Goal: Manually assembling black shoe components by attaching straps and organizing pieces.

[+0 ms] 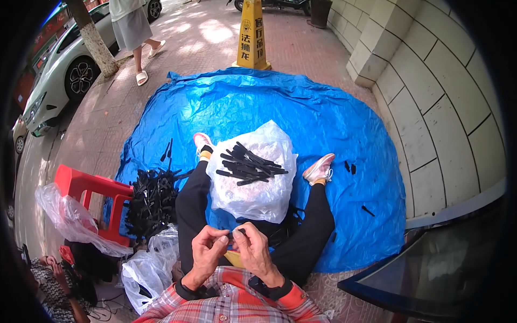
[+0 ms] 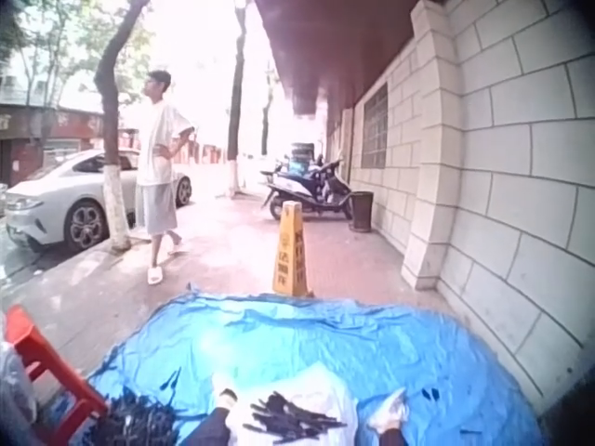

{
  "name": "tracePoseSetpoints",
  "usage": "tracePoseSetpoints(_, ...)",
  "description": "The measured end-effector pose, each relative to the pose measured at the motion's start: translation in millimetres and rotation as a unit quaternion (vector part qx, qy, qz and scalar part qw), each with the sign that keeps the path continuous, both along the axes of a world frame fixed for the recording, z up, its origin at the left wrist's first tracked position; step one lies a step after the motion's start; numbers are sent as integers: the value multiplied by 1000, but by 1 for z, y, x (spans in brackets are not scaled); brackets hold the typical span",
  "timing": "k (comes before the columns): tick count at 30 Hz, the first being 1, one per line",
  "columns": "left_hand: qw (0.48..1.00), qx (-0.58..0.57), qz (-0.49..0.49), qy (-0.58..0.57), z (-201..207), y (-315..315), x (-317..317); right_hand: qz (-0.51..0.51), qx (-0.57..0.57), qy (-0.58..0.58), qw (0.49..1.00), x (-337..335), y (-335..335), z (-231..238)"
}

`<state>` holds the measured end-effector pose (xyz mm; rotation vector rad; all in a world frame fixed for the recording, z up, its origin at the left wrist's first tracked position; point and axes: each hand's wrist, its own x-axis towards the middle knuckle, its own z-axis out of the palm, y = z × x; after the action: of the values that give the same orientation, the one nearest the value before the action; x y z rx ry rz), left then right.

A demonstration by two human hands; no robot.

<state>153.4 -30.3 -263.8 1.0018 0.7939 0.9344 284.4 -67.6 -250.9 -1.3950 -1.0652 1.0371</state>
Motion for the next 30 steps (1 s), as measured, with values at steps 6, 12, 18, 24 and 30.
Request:
tracePoseSetpoints(6, 994, -90, -40, -55, 5, 4, 0, -12, 4, 42, 999, 4, -4, -2)
tracePoseSetpoints(12, 994, -96, -54, -11, 9, 5, 0, -12, 104, -153, 983, 3, -5, -4)
tracePoseSetpoints(18, 994, -100, -45, 12, 14, 2, 0, -9, 14, 9, 1000, 2, -7, 1)
tracePoseSetpoints(24, 996, -67, -43, 45, 16, 3, -3, -8, -37, 152, 988, 2, -10, 1)
tracePoseSetpoints(30, 993, -99, -55, 35, 17, 5, -4, -14, -46, 224, 973, 1, -10, 0)
